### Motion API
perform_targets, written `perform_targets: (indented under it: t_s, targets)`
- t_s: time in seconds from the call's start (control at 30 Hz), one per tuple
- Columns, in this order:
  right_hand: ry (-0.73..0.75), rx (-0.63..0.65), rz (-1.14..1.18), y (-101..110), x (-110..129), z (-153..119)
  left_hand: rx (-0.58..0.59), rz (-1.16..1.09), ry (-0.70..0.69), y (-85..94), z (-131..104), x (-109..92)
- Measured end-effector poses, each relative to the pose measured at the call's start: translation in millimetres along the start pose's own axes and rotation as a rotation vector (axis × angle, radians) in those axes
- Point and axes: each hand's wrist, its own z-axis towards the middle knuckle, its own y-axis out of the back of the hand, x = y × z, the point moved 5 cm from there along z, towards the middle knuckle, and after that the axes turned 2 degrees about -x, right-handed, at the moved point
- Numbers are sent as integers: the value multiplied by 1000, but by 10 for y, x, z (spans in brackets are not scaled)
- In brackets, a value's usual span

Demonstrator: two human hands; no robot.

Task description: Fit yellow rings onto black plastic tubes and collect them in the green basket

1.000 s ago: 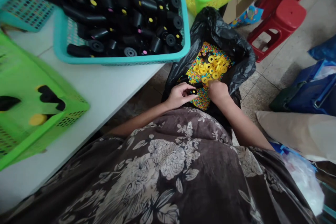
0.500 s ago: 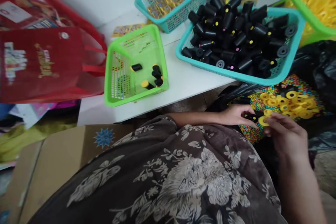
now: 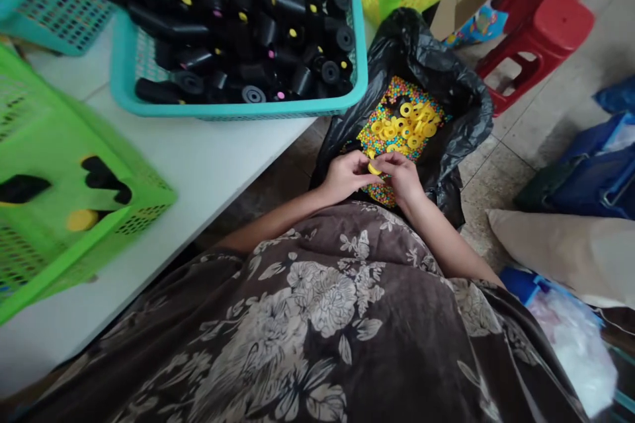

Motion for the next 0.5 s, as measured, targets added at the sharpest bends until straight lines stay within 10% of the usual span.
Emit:
perform_targets:
  t_s: [0.3, 0.5]
  targets:
    - [-63, 153, -7, -85, 17, -93, -85, 71, -169, 93, 12, -139]
    - [-64, 88, 32, -50, -31, -53, 121, -192, 150, -37, -6, -171]
